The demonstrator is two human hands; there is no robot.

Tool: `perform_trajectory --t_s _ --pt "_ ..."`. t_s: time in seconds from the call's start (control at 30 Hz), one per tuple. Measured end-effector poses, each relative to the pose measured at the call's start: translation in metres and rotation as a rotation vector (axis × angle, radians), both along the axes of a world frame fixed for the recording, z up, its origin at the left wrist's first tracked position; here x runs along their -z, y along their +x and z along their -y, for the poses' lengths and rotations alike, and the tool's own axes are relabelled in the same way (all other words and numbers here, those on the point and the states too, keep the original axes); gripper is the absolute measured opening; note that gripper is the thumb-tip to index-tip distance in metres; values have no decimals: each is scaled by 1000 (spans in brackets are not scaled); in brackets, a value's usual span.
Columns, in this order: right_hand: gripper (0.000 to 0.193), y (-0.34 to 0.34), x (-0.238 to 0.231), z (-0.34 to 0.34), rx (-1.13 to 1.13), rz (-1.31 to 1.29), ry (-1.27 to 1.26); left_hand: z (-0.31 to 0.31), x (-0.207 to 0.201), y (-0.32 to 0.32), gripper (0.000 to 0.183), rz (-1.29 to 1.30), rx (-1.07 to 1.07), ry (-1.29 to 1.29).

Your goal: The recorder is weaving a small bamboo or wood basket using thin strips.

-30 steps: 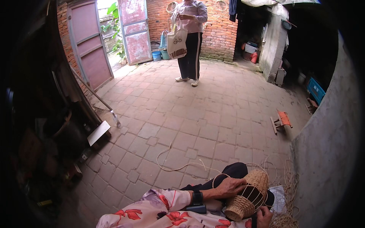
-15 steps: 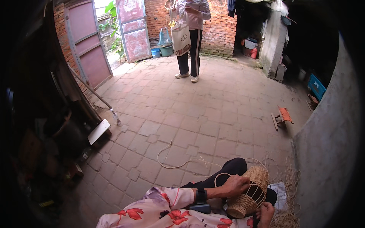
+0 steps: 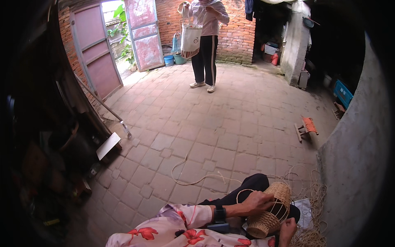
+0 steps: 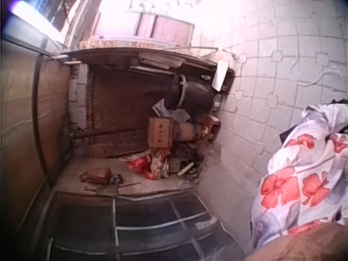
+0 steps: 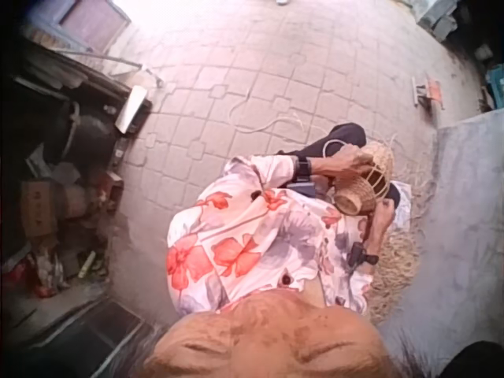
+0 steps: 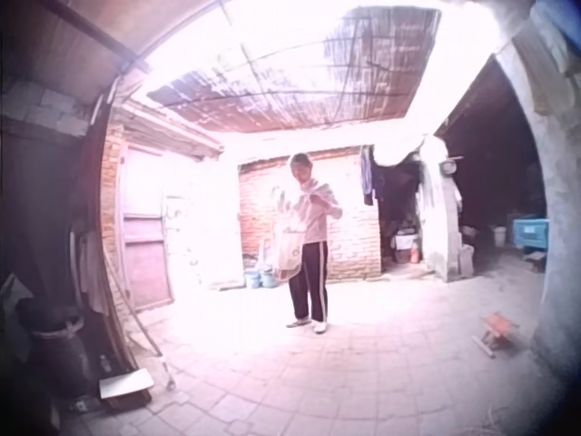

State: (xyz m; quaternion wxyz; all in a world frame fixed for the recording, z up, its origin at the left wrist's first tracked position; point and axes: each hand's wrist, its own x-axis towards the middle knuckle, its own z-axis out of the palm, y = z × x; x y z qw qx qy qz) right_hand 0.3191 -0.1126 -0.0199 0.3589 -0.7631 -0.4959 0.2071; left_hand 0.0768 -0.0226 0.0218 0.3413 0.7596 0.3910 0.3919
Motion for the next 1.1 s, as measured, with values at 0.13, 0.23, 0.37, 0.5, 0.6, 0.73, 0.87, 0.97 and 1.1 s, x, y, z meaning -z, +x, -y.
perform_trajectory --t_s 0.13,0.23,0.37,0.5,0.6,0.73,0.87,0.97,1.1 --pt "11 -11 -10 2 -34 218 132 -12 9 -32 18 132 146 166" --pt "12 -22 -24 5 19 77 21 -24 30 -94 15 126 -42 -19" --pt "15 -9 1 5 12 222 121 -52 78 -200 25 -192 -433 -142" --pt "15 -14 -8 6 46 257 106 -39 57 -172 30 -577 -327 -98" --pt "15 -20 -14 5 7 203 71 -27 28 -100 33 -206 -157 80" --pt "14 -8 -2 5 -20 181 104 -6 -6 -39 27 -221 161 83" --pt "11 -9 1 6 -30 210 124 -5 4 -41 24 -84 191 128" --pt "10 -7 3 7 -23 210 148 -9 6 -49 26 -2 277 10" --pt "10 -5 5 8 -44 209 185 -34 36 -98 29 110 108 -195"
